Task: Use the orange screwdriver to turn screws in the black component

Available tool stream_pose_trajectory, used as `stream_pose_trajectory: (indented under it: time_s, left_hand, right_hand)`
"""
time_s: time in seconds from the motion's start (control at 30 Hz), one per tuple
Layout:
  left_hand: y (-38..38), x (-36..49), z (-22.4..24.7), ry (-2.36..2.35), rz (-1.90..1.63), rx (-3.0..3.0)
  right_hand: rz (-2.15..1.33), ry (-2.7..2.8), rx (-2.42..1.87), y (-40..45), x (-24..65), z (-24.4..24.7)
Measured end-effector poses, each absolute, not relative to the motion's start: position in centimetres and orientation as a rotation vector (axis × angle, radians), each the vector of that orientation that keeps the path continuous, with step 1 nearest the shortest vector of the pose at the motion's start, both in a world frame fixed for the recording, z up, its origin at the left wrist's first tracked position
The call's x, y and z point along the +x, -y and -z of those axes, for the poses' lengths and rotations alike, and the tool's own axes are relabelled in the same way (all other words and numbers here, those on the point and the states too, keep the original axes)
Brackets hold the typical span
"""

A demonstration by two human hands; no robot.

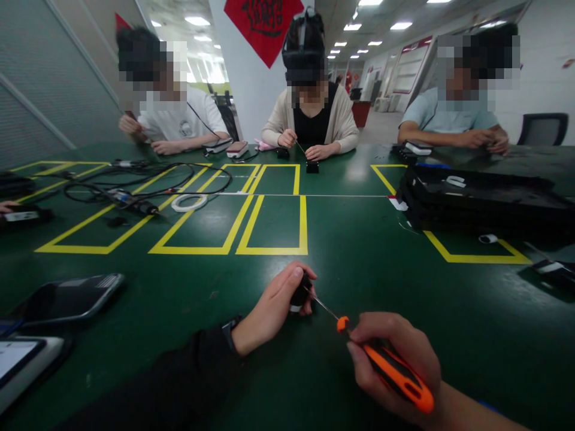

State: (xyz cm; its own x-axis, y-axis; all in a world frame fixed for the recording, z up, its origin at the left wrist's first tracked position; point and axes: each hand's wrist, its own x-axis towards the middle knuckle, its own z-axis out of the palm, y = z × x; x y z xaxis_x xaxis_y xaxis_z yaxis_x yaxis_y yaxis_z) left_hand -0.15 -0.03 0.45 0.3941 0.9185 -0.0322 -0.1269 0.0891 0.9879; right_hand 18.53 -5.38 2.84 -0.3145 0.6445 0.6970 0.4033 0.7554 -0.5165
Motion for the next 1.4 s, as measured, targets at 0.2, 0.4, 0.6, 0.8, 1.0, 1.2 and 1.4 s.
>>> stream_pose_trajectory:
  time_s: [0.2, 0.4, 0.6, 0.8, 1.0, 1.2, 1.4]
  left_hand:
    - [0.15, -0.07, -0.71, -0.847, -0.919, 1.217]
    - [0.12, 0.03, -0.69, -0.851, -0.928, 1.228]
    - [0.16, 0.00, -0.68, -0.848, -0.930, 1.238]
    - [0.05, -0.07, -0.55, -0.831, -0.926, 1.231]
    - [0.07, -0.11, -0.54, -0.827, -0.928, 1.218]
    - [0.00, -0.13, -0.50, -0.833, -0.933, 1.217]
    - [0.07, -0.10, -0.49, -0.843, -0.940, 1.218]
  right_hand:
    - [-0.384, 2.067, -0.686, 5.23, 18.50, -2.50]
    - [-0.302, 1.992, -0.838, 5.64, 18.61, -2.73]
    - [-0.368, 2.017, -0.730, 5.48, 18.55, -2.57]
    - [-0.446, 1.927, -0.856, 5.70, 18.62, -2.54]
    - [-0.449, 2.009, -0.689, 5.38, 18.56, -2.34]
    - [-0.357, 1.978, -0.850, 5.62, 18.61, -2.58]
    - [-0.441, 2.013, -0.676, 5.32, 18.61, -2.16]
